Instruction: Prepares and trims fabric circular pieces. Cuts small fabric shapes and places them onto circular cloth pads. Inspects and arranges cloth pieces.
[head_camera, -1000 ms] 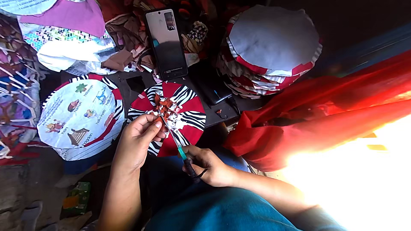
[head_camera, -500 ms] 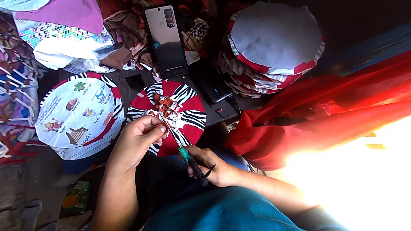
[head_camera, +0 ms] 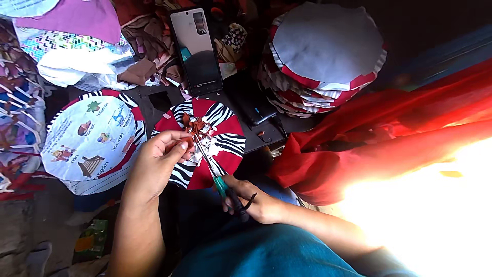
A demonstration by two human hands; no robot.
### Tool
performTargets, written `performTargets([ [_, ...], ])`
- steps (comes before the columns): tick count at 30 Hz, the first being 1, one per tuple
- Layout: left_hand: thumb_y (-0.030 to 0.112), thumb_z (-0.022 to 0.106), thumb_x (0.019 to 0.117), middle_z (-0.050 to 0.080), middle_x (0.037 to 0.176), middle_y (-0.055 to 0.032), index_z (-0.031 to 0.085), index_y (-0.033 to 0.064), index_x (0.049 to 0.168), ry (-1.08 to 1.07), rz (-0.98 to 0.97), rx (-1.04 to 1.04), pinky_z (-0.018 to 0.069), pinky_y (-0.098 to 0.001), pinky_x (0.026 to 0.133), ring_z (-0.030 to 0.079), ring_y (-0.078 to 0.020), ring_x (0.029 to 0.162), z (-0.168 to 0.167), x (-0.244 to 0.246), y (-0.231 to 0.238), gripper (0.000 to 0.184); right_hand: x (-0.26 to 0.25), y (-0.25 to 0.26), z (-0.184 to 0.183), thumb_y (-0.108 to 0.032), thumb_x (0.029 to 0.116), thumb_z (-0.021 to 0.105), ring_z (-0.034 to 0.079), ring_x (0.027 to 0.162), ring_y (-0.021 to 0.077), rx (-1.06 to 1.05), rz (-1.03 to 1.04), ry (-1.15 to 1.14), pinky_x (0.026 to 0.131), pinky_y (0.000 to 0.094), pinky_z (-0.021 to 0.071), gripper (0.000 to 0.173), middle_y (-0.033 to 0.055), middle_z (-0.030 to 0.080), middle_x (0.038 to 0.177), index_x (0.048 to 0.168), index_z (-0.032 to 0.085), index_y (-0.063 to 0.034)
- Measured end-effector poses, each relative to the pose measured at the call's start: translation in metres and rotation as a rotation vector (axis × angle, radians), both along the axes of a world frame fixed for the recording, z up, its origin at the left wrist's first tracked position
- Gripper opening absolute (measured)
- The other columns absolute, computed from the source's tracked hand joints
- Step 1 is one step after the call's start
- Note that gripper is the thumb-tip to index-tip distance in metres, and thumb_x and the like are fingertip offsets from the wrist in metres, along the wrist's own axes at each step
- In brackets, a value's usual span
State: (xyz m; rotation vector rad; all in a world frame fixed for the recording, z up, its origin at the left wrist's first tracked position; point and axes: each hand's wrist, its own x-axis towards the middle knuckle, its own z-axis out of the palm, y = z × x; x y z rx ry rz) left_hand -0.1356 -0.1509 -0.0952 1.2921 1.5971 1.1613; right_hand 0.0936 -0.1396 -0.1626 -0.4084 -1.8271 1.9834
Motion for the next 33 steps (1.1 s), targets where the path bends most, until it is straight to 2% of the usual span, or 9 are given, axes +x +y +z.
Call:
performTargets([
  [3,-0.006,0.06,0.094,0.07,0.082,0.0054,0.059,0.0082,0.104,-0.019,0.004,0.0,0.059,-0.0181,0.068,0.068,-0.0013,0.071,0.0,0.006,-0.002,0.018,-0.002,0.0,0.001,-0.029,0.1043,0.045,0.057,0.072,0.0,0.079,-0.029,0.01,0.066,0.0169,0.0488,0.041,0.0005,0.056,0.083,0.123,0.052,0.0071],
  [7,-0.008,0.064,0.0902,0.069,0.077,0.0059,0.063,0.0088,0.098,-0.015,-0.011,0.003,0.0569,-0.0159,0.064,0.066,-0.0001,0.067,-0.003,0.008,-0.003,0.018,-0.005,-0.002,-0.004,-0.021,0.1028,0.049,0.055,0.069,-0.0004,0.101,-0.099,0.073,0.065,0.0161,0.0477,0.033,0.0,0.055,0.078,0.118,0.055,0.0077],
  [14,-0.005,0.06,0.0952,0.07,0.083,0.0039,0.064,0.0074,0.101,-0.046,0.053,-0.003,0.059,-0.0181,0.068,0.069,-0.0025,0.07,-0.002,0.007,-0.001,0.015,-0.006,-0.005,-0.006,-0.008,0.0992,0.052,0.05,0.063,-0.0015,0.146,-0.215,0.053,0.06,0.0141,0.0432,0.023,0.0002,0.055,0.072,0.112,0.06,0.0089],
  [18,-0.008,0.058,0.0944,0.069,0.083,0.0038,0.061,0.0074,0.104,-0.071,0.074,-0.012,0.0594,-0.019,0.069,0.069,-0.0028,0.071,-0.002,0.007,-0.001,0.018,-0.002,-0.004,-0.002,-0.017,0.102,0.049,0.055,0.064,-0.0024,-0.013,-0.087,0.055,0.058,0.0145,0.0467,0.027,-0.0047,0.054,0.076,0.117,0.055,0.005],
  [20,-0.01,0.059,0.0924,0.069,0.082,0.0045,0.061,0.0078,0.102,-0.069,0.062,-0.007,0.0592,-0.0191,0.069,0.069,-0.0026,0.071,-0.002,0.008,-0.002,0.02,0.0,-0.003,0.0,-0.027,0.1039,0.045,0.056,0.068,-0.0008,0.005,-0.025,0.032,0.061,0.0161,0.0475,0.037,-0.0025,0.056,0.081,0.121,0.052,0.0054],
  [21,-0.01,0.061,0.0912,0.069,0.081,0.0051,0.062,0.0078,0.101,-0.057,0.057,0.003,0.0589,-0.0189,0.069,0.068,-0.0021,0.071,-0.003,0.008,-0.003,0.02,0.0,-0.002,0.0,-0.028,0.1041,0.044,0.056,0.07,-0.0003,0.029,-0.018,0.03,0.063,0.0164,0.0479,0.039,-0.0012,0.056,0.082,0.122,0.052,0.0064],
  [24,-0.01,0.065,0.0868,0.068,0.082,0.0063,0.065,0.0084,0.099,-0.032,0.047,0.036,0.0581,-0.0181,0.07,0.067,-0.0008,0.072,-0.005,0.01,-0.005,0.022,-0.002,-0.004,-0.001,-0.026,0.1031,0.047,0.056,0.071,0.0009,0.087,-0.041,0.035,0.067,0.0173,0.0479,0.039,0.0018,0.056,0.081,0.12,0.053,0.0084],
  [27,-0.013,0.066,0.0845,0.068,0.08,0.0051,0.061,0.0089,0.099,-0.066,0.047,0.025,0.059,-0.0186,0.068,0.068,-0.0022,0.069,-0.005,0.013,-0.006,0.027,-0.004,-0.005,-0.002,-0.021,0.1021,0.049,0.055,0.07,0.0002,0.09,-0.088,0.048,0.066,0.0169,0.0477,0.034,0.0011,0.056,0.08,0.119,0.055,0.0079],
  [33,-0.009,0.06,0.0926,0.07,0.08,0.0043,0.064,0.0073,0.099,-0.111,0.057,0.016,0.0603,-0.0196,0.069,0.07,-0.0037,0.07,-0.005,0.011,-0.006,0.018,-0.007,-0.008,-0.007,-0.011,0.1005,0.051,0.051,0.064,-0.0014,0.141,-0.195,0.056,0.062,0.0143,0.0441,0.026,0.0007,0.056,0.074,0.114,0.059,0.0095],
])
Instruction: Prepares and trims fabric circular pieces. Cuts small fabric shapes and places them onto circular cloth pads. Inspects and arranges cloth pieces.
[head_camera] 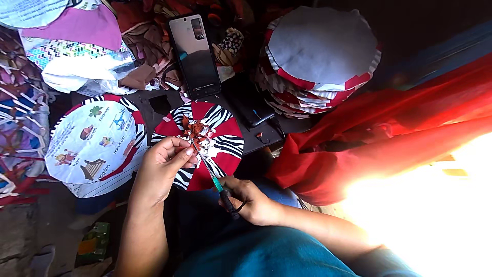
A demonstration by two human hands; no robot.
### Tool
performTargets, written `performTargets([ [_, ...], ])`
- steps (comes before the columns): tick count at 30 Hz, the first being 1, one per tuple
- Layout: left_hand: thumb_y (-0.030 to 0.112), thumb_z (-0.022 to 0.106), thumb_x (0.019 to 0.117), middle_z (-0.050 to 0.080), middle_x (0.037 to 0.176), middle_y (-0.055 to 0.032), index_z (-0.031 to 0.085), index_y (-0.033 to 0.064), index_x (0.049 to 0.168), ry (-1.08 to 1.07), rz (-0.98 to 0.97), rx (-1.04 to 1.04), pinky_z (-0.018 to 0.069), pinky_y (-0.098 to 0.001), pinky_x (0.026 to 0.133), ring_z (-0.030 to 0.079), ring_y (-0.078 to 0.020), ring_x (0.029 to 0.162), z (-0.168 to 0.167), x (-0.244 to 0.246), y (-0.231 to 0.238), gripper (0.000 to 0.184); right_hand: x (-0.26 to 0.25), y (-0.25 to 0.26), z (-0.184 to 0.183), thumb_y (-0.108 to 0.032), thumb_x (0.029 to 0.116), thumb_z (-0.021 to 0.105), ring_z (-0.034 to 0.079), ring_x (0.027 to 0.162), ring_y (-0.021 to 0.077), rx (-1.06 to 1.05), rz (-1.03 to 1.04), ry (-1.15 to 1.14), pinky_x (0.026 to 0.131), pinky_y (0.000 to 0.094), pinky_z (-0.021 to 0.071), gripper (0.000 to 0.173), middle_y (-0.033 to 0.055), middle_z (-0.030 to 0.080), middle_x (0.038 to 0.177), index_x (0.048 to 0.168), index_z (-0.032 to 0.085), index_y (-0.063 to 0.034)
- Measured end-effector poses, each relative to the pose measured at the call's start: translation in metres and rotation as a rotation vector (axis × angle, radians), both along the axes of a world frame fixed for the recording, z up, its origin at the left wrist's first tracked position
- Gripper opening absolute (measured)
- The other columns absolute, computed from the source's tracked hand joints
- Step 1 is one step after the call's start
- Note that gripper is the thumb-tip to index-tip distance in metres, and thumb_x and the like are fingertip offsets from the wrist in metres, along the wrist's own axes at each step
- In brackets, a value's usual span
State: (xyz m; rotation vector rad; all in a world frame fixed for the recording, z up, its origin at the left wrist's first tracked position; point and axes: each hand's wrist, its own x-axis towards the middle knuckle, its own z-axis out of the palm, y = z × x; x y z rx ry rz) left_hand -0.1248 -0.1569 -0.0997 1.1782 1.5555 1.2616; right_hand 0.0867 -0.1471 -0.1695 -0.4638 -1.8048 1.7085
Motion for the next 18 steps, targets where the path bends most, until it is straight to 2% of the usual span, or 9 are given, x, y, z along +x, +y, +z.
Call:
performTargets([
  [4,-0.011,0.06,0.0923,0.07,0.079,0.0048,0.063,0.0077,0.1,-0.011,0.023,-0.013,0.06,-0.0195,0.068,0.069,-0.0031,0.069,-0.0009,-0.001,0.0012,0.02,0.0014,0.0,0.0009,-0.009,0.0996,0.052,0.05,0.063,-0.0017,-0.044,0.008,-0.014,0.06,0.0141,0.0436,0.023,-0.0011,0.054,0.073,0.113,0.06,0.0082],
  [6,-0.011,0.06,0.0917,0.07,0.077,0.0059,0.058,0.0095,0.101,0.0,0.027,-0.019,0.0594,-0.0187,0.066,0.069,-0.0026,0.067,-0.0011,-0.0009,0.0024,0.023,0.0032,0.0016,0.0021,-0.015,0.1013,0.049,0.054,0.065,-0.0019,-0.114,0.088,-0.001,0.061,0.0147,0.0465,0.026,-0.0035,0.053,0.075,0.115,0.057,0.0056],
  [9,-0.011,0.063,0.0895,0.068,0.076,0.0061,0.062,0.0091,0.097,0.042,0.031,-0.008,0.0588,-0.0181,0.066,0.068,-0.0022,0.067,-0.0024,-0.0004,0.0021,0.021,0.0043,0.0029,0.0046,-0.026,0.1043,0.045,0.055,0.07,-0.0013,-0.119,0.151,-0.006,0.064,0.0156,0.0478,0.037,-0.0018,0.056,0.081,0.12,0.053,0.0068],
  [13,-0.008,0.064,0.0906,0.07,0.08,0.0053,0.067,0.0074,0.097,0.056,0.003,0.001,0.0592,-0.0181,0.068,0.069,-0.0022,0.07,-0.0023,0.0019,-0.0008,0.017,0.0014,0.0011,0.002,-0.022,0.1035,0.048,0.055,0.068,-0.0018,-0.117,0.106,0.021,0.065,0.0153,0.0481,0.033,-0.0021,0.054,0.079,0.118,0.054,0.0065],
  [16,-0.004,0.056,0.0971,0.071,0.084,0.0043,0.067,0.0055,0.102,0.052,-0.012,0.005,0.0609,-0.0208,0.071,0.07,-0.004,0.073,-0.0006,0.0002,-0.0022,0.015,-0.0006,0.0003,-0.0009,-0.016,0.1025,0.049,0.053,0.065,-0.0028,-0.088,0.052,0.047,0.061,0.0138,0.0456,0.027,-0.0026,0.054,0.076,0.115,0.057,0.0071],
  [18,-0.003,0.055,0.0979,0.072,0.086,0.0033,0.067,0.0049,0.105,0.057,-0.013,0.0,0.0618,-0.0221,0.071,0.071,-0.0052,0.074,-0.0003,-0.0023,-0.0019,0.016,-0.0016,0.0,-0.0022,-0.013,0.1011,0.05,0.051,0.064,-0.0024,-0.028,0.005,0.033,0.061,0.0138,0.0444,0.026,-0.0011,0.054,0.074,0.113,0.059,0.0085],
])
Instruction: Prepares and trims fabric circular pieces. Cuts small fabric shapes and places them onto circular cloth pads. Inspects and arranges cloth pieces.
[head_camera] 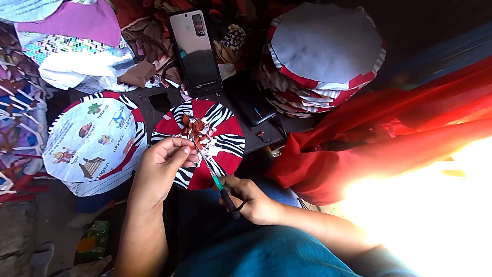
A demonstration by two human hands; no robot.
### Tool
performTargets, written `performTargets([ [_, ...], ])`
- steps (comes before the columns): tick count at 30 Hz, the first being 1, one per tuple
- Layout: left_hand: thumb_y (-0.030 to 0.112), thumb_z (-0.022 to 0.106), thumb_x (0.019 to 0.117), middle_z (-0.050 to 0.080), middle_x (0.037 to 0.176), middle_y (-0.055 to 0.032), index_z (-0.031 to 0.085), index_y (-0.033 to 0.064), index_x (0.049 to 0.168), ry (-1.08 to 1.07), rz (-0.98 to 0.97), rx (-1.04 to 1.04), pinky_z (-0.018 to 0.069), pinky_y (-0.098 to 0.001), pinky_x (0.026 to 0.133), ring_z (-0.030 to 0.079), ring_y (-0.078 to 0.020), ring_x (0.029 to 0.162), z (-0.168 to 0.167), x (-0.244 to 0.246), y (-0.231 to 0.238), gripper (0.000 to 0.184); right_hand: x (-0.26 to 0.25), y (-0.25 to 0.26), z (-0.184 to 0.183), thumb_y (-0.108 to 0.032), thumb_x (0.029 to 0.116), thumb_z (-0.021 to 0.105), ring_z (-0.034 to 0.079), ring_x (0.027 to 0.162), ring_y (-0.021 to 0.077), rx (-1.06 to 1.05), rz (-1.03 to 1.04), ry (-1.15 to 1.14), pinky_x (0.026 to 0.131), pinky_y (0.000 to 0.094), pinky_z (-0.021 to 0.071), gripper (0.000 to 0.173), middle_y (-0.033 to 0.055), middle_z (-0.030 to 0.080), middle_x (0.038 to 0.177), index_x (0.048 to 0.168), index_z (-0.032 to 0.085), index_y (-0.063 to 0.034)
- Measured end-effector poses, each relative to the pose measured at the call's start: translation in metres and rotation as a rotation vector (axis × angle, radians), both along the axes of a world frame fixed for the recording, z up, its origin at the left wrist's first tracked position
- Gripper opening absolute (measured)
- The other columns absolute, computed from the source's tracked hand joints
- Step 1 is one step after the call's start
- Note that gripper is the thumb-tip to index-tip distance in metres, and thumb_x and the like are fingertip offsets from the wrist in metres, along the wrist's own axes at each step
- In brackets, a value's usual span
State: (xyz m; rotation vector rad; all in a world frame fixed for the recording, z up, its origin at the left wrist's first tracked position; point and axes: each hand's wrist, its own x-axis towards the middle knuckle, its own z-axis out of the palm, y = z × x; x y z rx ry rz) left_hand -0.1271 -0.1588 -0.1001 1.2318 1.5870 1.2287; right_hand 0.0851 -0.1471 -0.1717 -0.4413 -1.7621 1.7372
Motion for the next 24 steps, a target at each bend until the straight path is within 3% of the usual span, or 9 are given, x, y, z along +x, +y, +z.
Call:
performTargets([
  [4,-0.004,0.059,0.0972,0.073,0.084,0.0042,0.061,0.0069,0.108,0.022,0.048,-0.014,0.061,-0.0203,0.068,0.072,-0.0041,0.071,0.0007,-0.0004,0.002,0.016,0.0003,-0.0002,0.0008,-0.01,0.1003,0.051,0.048,0.062,-0.0032,0.016,-0.049,-0.033,0.059,0.013,0.042,0.023,-0.002,0.053,0.073,0.111,0.061,0.0082],
  [8,-0.001,0.061,0.0955,0.07,0.081,0.0062,0.065,0.007,0.102,0.12,0.042,0.022,0.0583,-0.017,0.067,0.069,-0.0007,0.071,-0.002,-0.0003,0.0014,0.011,0.0027,0.0011,0.0043,-0.015,0.1015,0.05,0.053,0.063,-0.0039,-0.112,0.081,-0.017,0.058,0.0129,0.0451,0.024,-0.0056,0.053,0.074,0.113,0.057,0.0045],
  [12,0.0,0.066,0.0915,0.068,0.085,0.0085,0.068,0.0094,0.1,0.148,-0.008,0.093,0.0549,-0.0144,0.07,0.064,0.0029,0.074,-0.0071,-0.002,0.0011,0.014,0.0037,0.0013,0.0073,-0.023,0.1038,0.046,0.055,0.068,-0.004,-0.104,0.126,0.01,0.062,0.0134,0.0474,0.033,-0.0043,0.055,0.08,0.117,0.054,0.0058],
  [20,-0.005,0.058,0.0935,0.07,0.097,0.0025,0.063,0.0057,0.116,0.045,0.041,0.022,0.0607,-0.0217,0.075,0.07,-0.0042,0.08,-0.0013,-0.0015,-0.0003,0.026,-0.001,0.0004,0.001,-0.011,0.1012,0.051,0.051,0.064,-0.0048,-0.044,-0.048,0.01,0.06,0.0126,0.0443,0.022,-0.0048,0.055,0.074,0.11,0.06,0.006],
  [24,-0.009,0.062,0.0923,0.071,0.089,0.0044,0.06,0.0068,0.108,0.033,0.065,0.037,0.0625,-0.0228,0.073,0.072,-0.0049,0.077,0.0,-0.0014,0.0008,0.023,0.0029,0.0016,0.0055,-0.016,0.1023,0.049,0.053,0.062,-0.0041,-0.135,0.061,-0.005,0.057,0.0131,0.0458,0.024,-0.0067,0.053,0.075,0.114,0.056,0.0034],
])
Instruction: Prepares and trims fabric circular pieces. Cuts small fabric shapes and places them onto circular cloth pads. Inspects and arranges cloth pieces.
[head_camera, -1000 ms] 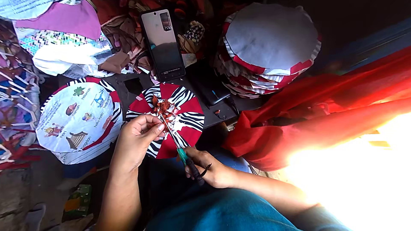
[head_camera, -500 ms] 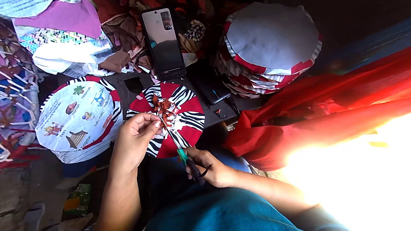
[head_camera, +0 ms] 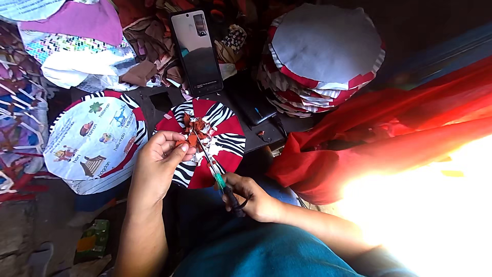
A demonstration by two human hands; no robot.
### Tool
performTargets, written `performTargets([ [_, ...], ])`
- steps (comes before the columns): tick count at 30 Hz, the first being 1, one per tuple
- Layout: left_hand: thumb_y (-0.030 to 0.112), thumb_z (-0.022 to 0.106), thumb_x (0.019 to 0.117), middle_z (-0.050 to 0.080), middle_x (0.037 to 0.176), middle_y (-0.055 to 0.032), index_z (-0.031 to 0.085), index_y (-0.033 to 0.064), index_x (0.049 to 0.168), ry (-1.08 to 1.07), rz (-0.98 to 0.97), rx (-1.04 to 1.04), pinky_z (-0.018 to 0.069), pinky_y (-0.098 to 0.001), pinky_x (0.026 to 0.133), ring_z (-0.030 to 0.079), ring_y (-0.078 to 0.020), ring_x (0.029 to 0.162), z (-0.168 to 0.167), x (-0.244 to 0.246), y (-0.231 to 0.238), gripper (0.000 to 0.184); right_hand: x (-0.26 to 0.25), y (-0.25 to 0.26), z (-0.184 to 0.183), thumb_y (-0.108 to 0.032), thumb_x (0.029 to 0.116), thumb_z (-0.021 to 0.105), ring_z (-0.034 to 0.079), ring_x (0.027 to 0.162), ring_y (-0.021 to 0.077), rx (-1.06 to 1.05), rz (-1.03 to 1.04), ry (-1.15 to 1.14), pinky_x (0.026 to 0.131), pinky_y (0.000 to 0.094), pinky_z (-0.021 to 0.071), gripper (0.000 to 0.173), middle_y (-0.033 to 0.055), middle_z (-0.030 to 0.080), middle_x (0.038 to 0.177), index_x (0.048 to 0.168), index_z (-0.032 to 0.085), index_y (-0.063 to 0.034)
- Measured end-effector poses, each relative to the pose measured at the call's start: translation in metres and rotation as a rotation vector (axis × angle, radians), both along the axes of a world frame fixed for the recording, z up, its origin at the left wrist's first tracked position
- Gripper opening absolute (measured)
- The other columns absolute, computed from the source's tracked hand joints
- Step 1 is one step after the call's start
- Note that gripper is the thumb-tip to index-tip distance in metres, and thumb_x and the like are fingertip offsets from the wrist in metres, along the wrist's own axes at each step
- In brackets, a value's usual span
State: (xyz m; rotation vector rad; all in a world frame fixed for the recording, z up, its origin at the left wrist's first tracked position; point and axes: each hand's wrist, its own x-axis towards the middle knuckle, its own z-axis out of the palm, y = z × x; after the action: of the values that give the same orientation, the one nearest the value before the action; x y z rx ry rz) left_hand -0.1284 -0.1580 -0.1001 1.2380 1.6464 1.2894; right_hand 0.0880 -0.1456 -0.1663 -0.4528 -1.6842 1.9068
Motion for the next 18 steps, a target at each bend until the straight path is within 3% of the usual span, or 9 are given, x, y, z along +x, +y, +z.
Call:
performTargets([
  [4,-0.007,0.065,0.0913,0.07,0.084,0.0058,0.064,0.0071,0.1,0.037,-0.036,0.021,0.0614,-0.0203,0.07,0.07,-0.0024,0.073,-0.0013,0.0034,-0.0003,0.016,0.0011,0.0001,0.0026,-0.027,0.1046,0.044,0.055,0.069,-0.0022,0.048,0.067,-0.009,0.063,0.0149,0.0476,0.037,-0.0026,0.055,0.081,0.12,0.053,0.0066],
  [9,-0.009,0.066,0.0885,0.07,0.081,0.0055,0.065,0.0063,0.1,0.012,-0.04,-0.008,0.0601,-0.0187,0.068,0.069,-0.0015,0.07,-0.001,0.0065,-0.0005,0.019,-0.0008,-0.0017,0.0007,-0.019,0.1034,0.048,0.055,0.069,-0.0034,0.036,0.021,0.025,0.065,0.014,0.0477,0.029,-0.0038,0.054,0.079,0.116,0.055,0.0057],
  [13,-0.013,0.066,0.0865,0.069,0.079,0.0072,0.057,0.0084,0.103,-0.027,-0.027,-0.014,0.0608,-0.0199,0.068,0.07,-0.0021,0.069,-0.0008,0.0059,0.0006,0.029,-0.0024,-0.0018,-0.0016,-0.012,0.1014,0.051,0.052,0.066,-0.004,0.088,-0.025,0.023,0.062,0.0127,0.0451,0.023,-0.0036,0.053,0.075,0.113,0.058,0.007],
  [18,-0.011,0.066,0.0875,0.07,0.08,0.007,0.063,0.0088,0.097,-0.034,-0.042,0.015,0.0611,-0.0202,0.07,0.07,-0.0022,0.071,-0.0033,0.004,0.002,0.023,-0.0028,-0.0019,-0.0013,-0.009,0.1,0.051,0.05,0.064,-0.0043,0.103,-0.049,0.003,0.061,0.0118,0.043,0.022,-0.004,0.052,0.074,0.112,0.059,0.0073],
])
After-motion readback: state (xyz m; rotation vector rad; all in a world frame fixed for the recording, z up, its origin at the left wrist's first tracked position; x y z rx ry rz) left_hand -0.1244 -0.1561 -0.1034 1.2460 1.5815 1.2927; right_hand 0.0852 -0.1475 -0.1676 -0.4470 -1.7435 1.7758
